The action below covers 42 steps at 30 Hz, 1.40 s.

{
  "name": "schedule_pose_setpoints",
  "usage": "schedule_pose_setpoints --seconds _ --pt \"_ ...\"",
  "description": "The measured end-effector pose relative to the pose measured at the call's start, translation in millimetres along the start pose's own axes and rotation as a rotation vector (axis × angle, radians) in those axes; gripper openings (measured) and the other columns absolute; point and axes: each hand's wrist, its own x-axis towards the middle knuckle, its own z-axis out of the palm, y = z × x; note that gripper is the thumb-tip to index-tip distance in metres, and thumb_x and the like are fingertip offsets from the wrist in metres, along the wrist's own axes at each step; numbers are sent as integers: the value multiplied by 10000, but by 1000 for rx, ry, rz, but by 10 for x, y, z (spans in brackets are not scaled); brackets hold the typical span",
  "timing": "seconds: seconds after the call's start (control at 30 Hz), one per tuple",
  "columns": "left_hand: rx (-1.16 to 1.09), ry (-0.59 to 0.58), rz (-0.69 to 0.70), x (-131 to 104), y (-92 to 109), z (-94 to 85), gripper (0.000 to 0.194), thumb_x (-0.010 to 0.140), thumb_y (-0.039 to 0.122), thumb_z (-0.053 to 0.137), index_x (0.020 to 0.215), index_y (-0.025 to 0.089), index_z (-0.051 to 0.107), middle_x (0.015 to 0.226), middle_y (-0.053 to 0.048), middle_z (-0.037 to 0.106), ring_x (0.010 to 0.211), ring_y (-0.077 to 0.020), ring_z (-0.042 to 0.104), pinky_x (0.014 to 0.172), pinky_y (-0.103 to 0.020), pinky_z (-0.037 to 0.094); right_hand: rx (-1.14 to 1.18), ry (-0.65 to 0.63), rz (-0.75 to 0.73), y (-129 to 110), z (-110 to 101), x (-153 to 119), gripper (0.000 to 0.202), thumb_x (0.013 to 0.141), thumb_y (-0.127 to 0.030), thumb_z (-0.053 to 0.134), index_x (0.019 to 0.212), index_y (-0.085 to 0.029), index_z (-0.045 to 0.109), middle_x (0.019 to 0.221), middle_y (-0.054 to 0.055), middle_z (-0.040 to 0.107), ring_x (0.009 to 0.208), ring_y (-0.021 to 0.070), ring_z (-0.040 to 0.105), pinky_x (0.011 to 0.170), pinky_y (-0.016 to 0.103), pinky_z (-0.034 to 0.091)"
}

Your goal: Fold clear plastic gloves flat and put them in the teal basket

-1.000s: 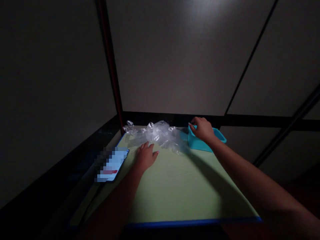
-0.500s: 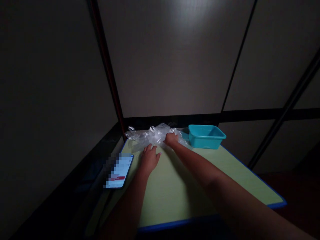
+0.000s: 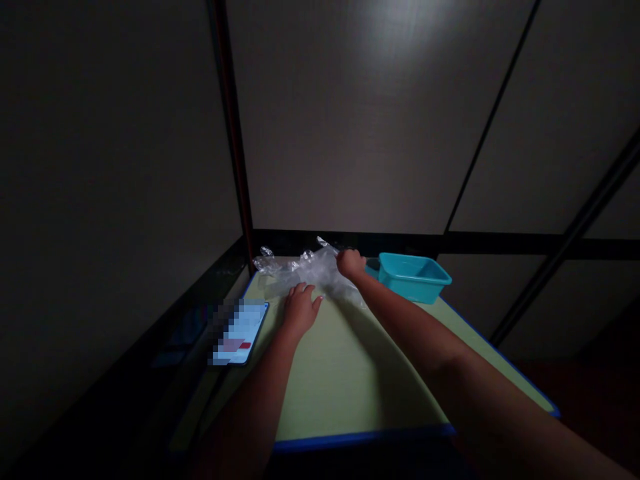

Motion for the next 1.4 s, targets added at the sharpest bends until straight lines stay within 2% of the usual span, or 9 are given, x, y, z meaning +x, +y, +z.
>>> schedule_pose_setpoints --seconds 0.23,0.37,0.5,0.6,0.73,0.87,1.07,1.23,1.4 --pt "-511 231 -20 103 50 12 326 823 357 529 1064 146 587 1070 -133 598 1014 -240 548 910 -385 417 802 45 -273 162 -357 -299 411 855 -462 440 737 -133 658 703 45 640 652 149 548 588 240 381" --pt "-928 102 -79 60 243 -61 432 789 507 540 1058 172 587 1101 -105 618 985 -217 577 853 -340 441 1060 -81 -331 329 -470 -798 431 775 -556 519 638 -153 584 587 -6 537 554 111 448 547 234 344" --pt "-1214 -106 -144 -37 429 -76 505 708 600 597 961 165 635 954 -76 674 923 -212 602 787 -296 450 1136 -150 -261 518 -280 -1220 476 766 -594 512 559 -165 510 532 -23 456 521 96 385 519 234 305" --pt "-1234 -219 -220 -81 474 -28 438 640 540 686 813 138 663 770 -52 678 764 -190 611 708 -283 449 1202 -207 -182 626 11 -1337 521 737 -651 498 539 -170 481 500 -32 439 482 88 358 494 238 290" --pt "-1142 -196 -305 -75 413 9 348 591 466 725 658 134 645 629 -23 639 625 -152 579 619 -258 432 1232 -281 -118 656 284 -1345 515 697 -658 536 554 -163 517 488 -23 498 454 92 400 474 237 312" --pt "-1108 -114 -331 -45 358 -24 333 591 459 721 612 143 615 630 -20 636 610 -132 576 616 -244 443 1238 -371 -69 632 300 -1354 505 760 -636 464 547 -179 490 427 -22 479 383 90 409 415 226 295" --pt "-1016 -8 -325 -40 405 -106 362 618 482 698 560 165 532 492 34 538 442 -89 495 438 -192 374 1273 -166 -13 640 151 -1374 374 781 -565 496 858 -200 524 533 -70 470 435 90 425 426 206 311" --pt "-1022 50 -265 -88 559 -206 304 608 403 712 572 175 514 460 64 506 389 -73 448 389 -184 336 1150 -153 -232 604 -1 -1438 389 757 -498 575 933 -151 578 599 -52 469 550 99 427 536 227 344" --pt "-1162 -67 -225 -195 763 -233 245 578 339 731 594 164 560 543 47 560 497 -80 502 481 -185 392 1199 -408 -516 525 -64 -1546 427 800 -545 522 873 -137 622 732 10 565 706 135 495 663 261 403"
